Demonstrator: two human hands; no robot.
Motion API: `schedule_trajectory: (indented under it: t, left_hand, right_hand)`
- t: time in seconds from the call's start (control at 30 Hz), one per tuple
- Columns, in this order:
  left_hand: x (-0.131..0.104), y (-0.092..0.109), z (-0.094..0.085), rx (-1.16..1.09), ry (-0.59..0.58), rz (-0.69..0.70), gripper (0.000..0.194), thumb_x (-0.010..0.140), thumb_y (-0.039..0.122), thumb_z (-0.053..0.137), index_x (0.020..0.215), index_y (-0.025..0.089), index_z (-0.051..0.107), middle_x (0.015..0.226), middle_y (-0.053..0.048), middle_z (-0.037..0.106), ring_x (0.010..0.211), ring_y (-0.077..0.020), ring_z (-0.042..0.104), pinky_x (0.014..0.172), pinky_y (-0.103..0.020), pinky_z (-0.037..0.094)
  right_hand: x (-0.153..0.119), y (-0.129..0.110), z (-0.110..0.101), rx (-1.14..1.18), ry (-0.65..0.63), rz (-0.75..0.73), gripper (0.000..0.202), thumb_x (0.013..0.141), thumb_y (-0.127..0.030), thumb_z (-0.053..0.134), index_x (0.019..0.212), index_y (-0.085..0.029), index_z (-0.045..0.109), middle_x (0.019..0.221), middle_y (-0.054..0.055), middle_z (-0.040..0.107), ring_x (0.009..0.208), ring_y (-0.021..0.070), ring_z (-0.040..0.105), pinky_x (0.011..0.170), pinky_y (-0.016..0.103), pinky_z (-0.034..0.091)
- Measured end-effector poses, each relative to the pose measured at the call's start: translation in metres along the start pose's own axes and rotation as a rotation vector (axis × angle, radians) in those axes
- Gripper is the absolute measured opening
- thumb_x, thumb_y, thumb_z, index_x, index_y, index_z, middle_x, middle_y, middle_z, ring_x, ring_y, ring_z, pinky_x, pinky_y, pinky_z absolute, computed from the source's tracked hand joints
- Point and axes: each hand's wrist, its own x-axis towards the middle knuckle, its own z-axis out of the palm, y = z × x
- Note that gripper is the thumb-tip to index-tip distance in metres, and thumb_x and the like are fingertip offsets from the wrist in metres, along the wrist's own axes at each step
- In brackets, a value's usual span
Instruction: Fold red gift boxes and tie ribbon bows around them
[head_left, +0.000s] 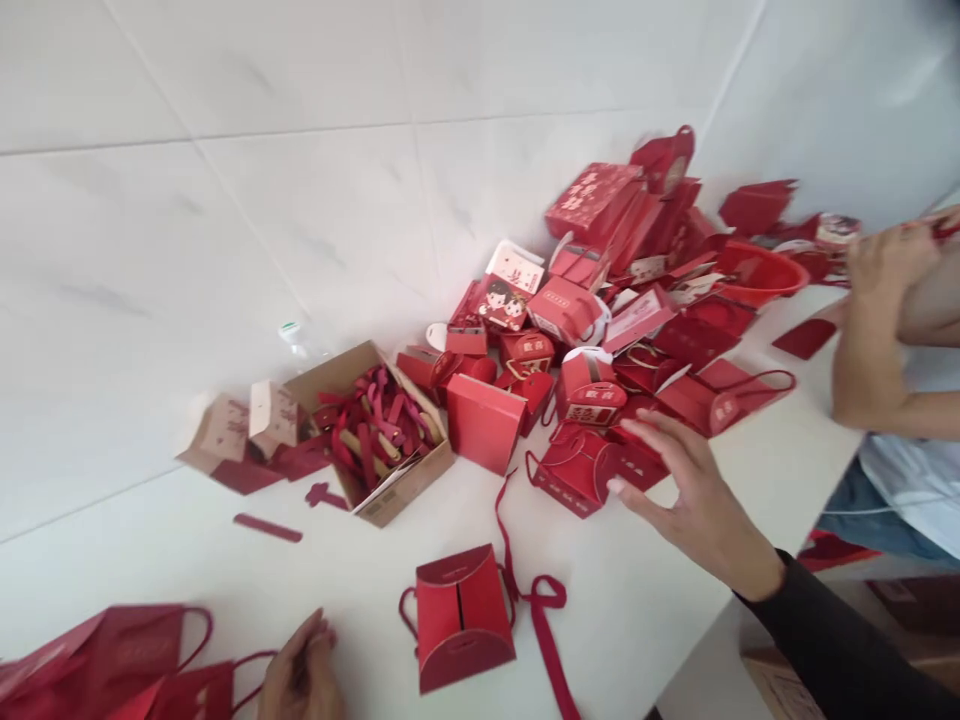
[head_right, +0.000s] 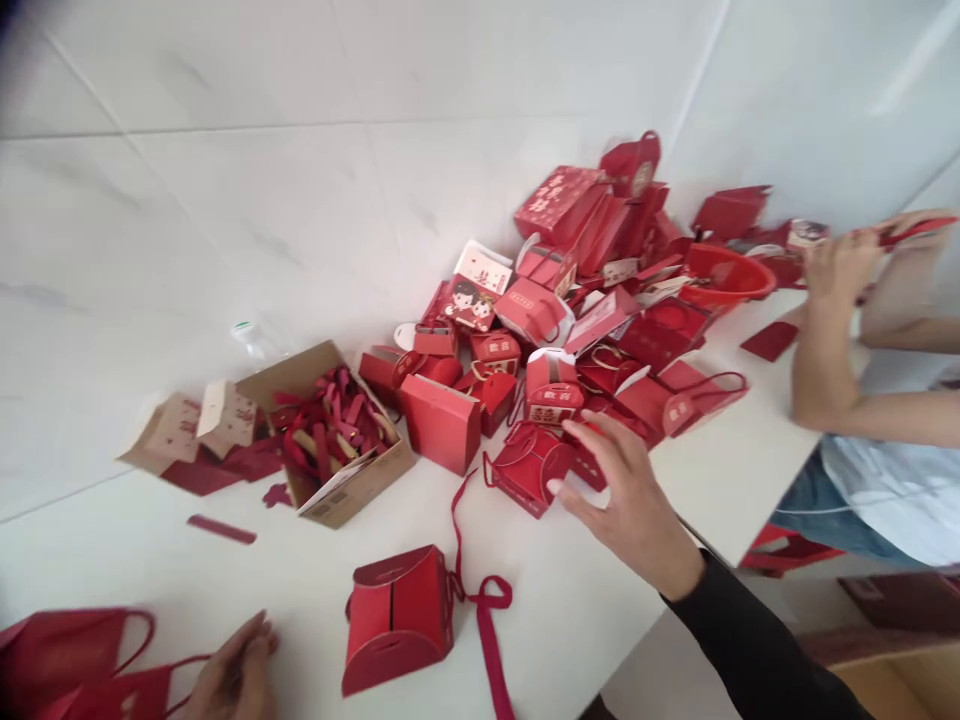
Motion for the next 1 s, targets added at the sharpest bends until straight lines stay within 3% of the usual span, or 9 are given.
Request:
schedule_trajectory:
  t: [0.13, 0.23, 0.33, 0.5, 0.63, 0.73, 0.8, 0.87, 1.0]
  left_hand:
    - [-0.009, 0.007, -0.004, -0.04, -0.031, 0.019, 0.046, 0.07, 0.052, 0.065, 0.098, 0.018, 0.074, 0.098, -0.01, 0.078, 0.09, -0.0305, 0.074, 0.092, -0.049, 0.058]
    - [-0.012, 0.002, -0.008, -0.067, -0.045, 0.055, 0.047, 0.074, 0.055, 0.065, 0.1, 0.017, 0.074, 0.101, -0.011, 0.077, 0.09, -0.028, 0.074, 0.088, -0.044, 0.059]
    - [-0.013, 0.003, -0.007, -0.079, -0.046, 0.093, 0.043, 0.077, 0.052, 0.064, 0.099, 0.016, 0.072, 0.099, -0.011, 0.076, 0.087, -0.0262, 0.073, 0.082, -0.041, 0.059]
    - [-0.012, 0.044, 0.012, -0.105, -0.183, 0.296, 0.044, 0.089, 0.047, 0.059, 0.122, 0.019, 0.067, 0.12, -0.014, 0.068, 0.095, -0.0224, 0.07, 0.076, -0.035, 0.06]
    - [-0.006, 0.077, 0.037, -0.083, -0.323, 0.493, 0.047, 0.091, 0.039, 0.063, 0.136, 0.028, 0.064, 0.138, -0.013, 0.054, 0.121, -0.0255, 0.061, 0.09, -0.039, 0.059]
    - [0.003, 0.084, 0.05, -0.048, -0.347, 0.567, 0.033, 0.089, 0.033, 0.065, 0.121, 0.027, 0.073, 0.136, -0.013, 0.054, 0.129, -0.0297, 0.055, 0.096, -0.046, 0.057]
    - [0.007, 0.083, 0.054, -0.028, -0.336, 0.59, 0.021, 0.092, 0.028, 0.061, 0.105, 0.024, 0.077, 0.129, -0.013, 0.057, 0.125, -0.0297, 0.058, 0.096, -0.048, 0.057]
    - [0.007, 0.082, 0.054, -0.008, -0.315, 0.601, 0.02, 0.094, 0.027, 0.057, 0.097, 0.022, 0.076, 0.127, -0.014, 0.058, 0.119, -0.0291, 0.061, 0.093, -0.047, 0.058]
    - [-0.003, 0.081, 0.046, 0.045, -0.274, 0.591, 0.021, 0.097, 0.03, 0.054, 0.101, 0.021, 0.073, 0.129, -0.015, 0.058, 0.109, -0.0277, 0.066, 0.08, -0.041, 0.06]
  right_hand:
    - [0.002, -0.014, 0.031, 0.07, -0.172, -0.187, 0.046, 0.094, -0.041, 0.062, 0.139, -0.032, 0.061, 0.148, 0.011, 0.056, 0.143, 0.0376, 0.048, 0.12, 0.062, 0.036]
    - [0.006, -0.015, 0.05, 0.076, -0.133, -0.164, 0.043, 0.098, -0.036, 0.053, 0.139, -0.024, 0.061, 0.146, 0.018, 0.055, 0.143, 0.043, 0.045, 0.117, 0.073, 0.029]
    - [0.016, -0.025, 0.053, 0.096, -0.046, -0.121, 0.055, 0.099, -0.045, 0.055, 0.149, -0.021, 0.049, 0.151, 0.021, 0.048, 0.148, 0.0449, 0.036, 0.118, 0.075, 0.026]
    - [0.05, -0.057, 0.064, 0.206, 0.019, -0.105, 0.074, 0.098, -0.054, 0.058, 0.157, -0.017, 0.034, 0.147, 0.023, 0.052, 0.137, 0.0397, 0.05, 0.111, 0.06, 0.046]
    - [0.078, -0.071, 0.084, 0.28, 0.013, -0.124, 0.063, 0.099, -0.05, 0.054, 0.152, -0.017, 0.042, 0.138, 0.021, 0.062, 0.126, 0.0396, 0.06, 0.105, 0.06, 0.05]
    - [0.081, -0.077, 0.081, 0.302, 0.049, -0.121, 0.058, 0.1, -0.048, 0.052, 0.147, -0.014, 0.048, 0.137, 0.024, 0.062, 0.126, 0.0419, 0.059, 0.105, 0.063, 0.047]
    - [0.073, -0.081, 0.071, 0.315, 0.104, -0.098, 0.058, 0.1, -0.048, 0.053, 0.146, -0.012, 0.048, 0.14, 0.026, 0.059, 0.129, 0.0431, 0.055, 0.109, 0.066, 0.041]
    - [0.059, -0.087, 0.061, 0.346, 0.107, -0.082, 0.05, 0.101, -0.048, 0.051, 0.14, -0.016, 0.052, 0.135, 0.023, 0.063, 0.125, 0.0399, 0.058, 0.108, 0.062, 0.044]
    - [0.027, -0.104, 0.051, 0.443, -0.149, -0.119, 0.034, 0.103, -0.05, 0.05, 0.126, -0.028, 0.063, 0.109, 0.01, 0.075, 0.096, 0.0273, 0.073, 0.082, 0.041, 0.063]
